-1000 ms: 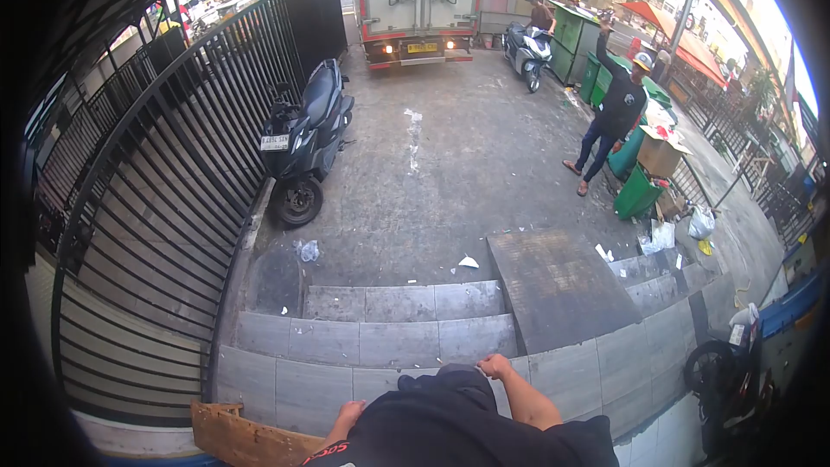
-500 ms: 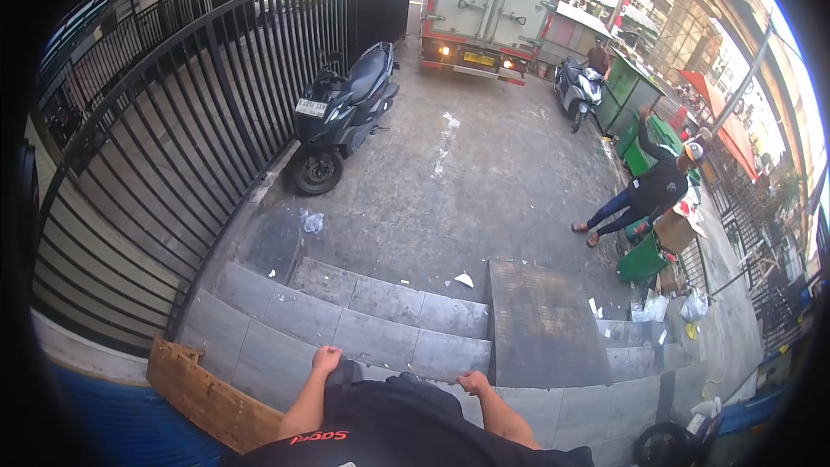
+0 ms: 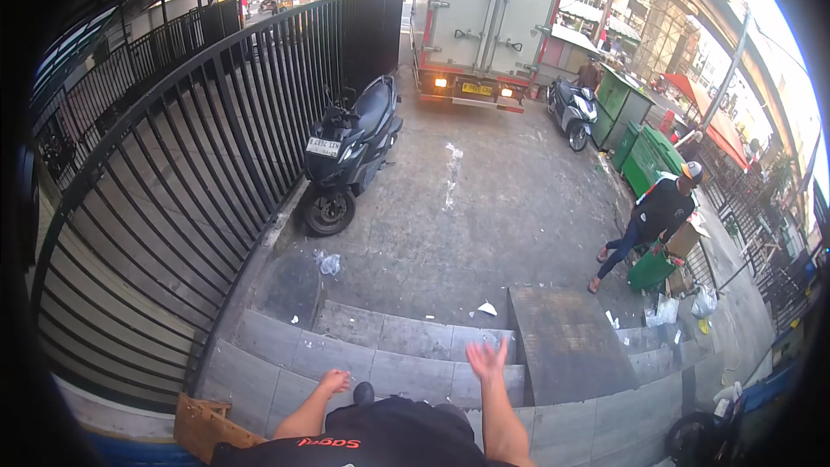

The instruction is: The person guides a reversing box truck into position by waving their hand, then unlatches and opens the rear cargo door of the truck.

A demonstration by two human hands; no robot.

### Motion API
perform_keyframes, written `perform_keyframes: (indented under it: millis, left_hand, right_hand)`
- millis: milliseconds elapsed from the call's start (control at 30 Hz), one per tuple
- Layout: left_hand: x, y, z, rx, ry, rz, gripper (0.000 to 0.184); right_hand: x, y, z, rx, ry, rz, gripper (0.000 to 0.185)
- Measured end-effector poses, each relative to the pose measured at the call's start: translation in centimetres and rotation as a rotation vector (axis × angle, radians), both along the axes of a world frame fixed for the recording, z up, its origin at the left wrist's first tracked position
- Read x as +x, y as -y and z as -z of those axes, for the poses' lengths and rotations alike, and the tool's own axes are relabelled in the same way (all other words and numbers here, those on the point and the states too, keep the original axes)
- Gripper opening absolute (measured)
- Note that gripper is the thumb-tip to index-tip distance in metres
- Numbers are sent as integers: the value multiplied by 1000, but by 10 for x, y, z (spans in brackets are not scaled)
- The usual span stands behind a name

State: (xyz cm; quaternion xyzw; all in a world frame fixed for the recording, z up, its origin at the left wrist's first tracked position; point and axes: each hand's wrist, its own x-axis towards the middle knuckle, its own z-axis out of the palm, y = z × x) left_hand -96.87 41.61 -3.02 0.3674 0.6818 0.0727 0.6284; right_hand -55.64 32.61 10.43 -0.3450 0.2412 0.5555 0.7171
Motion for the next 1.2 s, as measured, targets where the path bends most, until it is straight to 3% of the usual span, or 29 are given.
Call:
perform_keyframes:
  millis: [67, 133, 233, 300, 400, 500, 600, 700, 733, 800, 833, 900, 933, 1000, 1033, 1067, 1133, 1200]
  left_hand:
    - [-47, -7, -1, 18, -39, 19, 25]
    - [-89, -29, 5, -79, -68, 232, 22]
    - [-126, -36, -6, -37, -160, 122, 22]
    - [-144, -37, -7, -34, -164, 117, 22]
    - [-159, -33, -6, -45, -148, 66, 24]
    - [-160, -27, 0, -79, -124, 12, 25]
    - [-159, -17, 10, -115, -118, 25, 26]
    - [-154, -20, 10, -121, -106, 62, 26]
    - [-153, -23, 9, -112, -101, 83, 26]
    - [-154, -24, 5, -108, -105, 107, 26]
    - [-154, -28, 3, -89, -80, 98, 27]
    - [-153, -32, -1, -66, -51, 80, 29]
    - [-150, -33, -3, -67, -52, 29, 28]
    - [-143, -37, -5, -67, -45, -30, 28]
    - [-144, -37, -4, -72, -54, -36, 32]
    - [-145, -34, -2, -80, -67, -39, 37]
    - [-146, -22, 5, -96, -80, -25, 35]
    - [-142, -18, -9, -99, -94, 19, 29]
  right_hand:
    - [-18, -88, -76, 390, 22, -35, 95]
    - [-36, -168, -172, 652, 154, -76, 96]
    - [-67, -250, -327, 914, 391, -172, 92]
    - [-92, -274, -422, 1001, 507, -131, 93]
    - [-136, -235, -539, 1510, 572, -178, 91]
    - [-113, -201, -558, 2360, 370, -687, 58]
    - [-127, -182, -557, 2493, 600, -576, 54]
    - [-112, -246, -532, 2074, 505, -470, 83]
    - [-131, -267, -534, 1723, 336, -144, 83]
    - [-133, -306, -513, 1305, 359, -43, 81]
    - [-129, -315, -508, 1280, 393, -71, 76]
    - [-149, -286, -530, 1509, 344, -166, 76]
    - [-153, -255, -539, 1108, 898, 81, 72]
    - [-147, -188, -548, 1789, 1132, -176, 53]
    - [-144, -178, -550, 2349, 828, -354, 46]
    - [-141, -169, -552, 2791, 442, -788, 40]
    - [-139, -167, -551, 2788, 571, -823, 46]
    - [-127, -190, -538, 2558, 573, -664, 67]
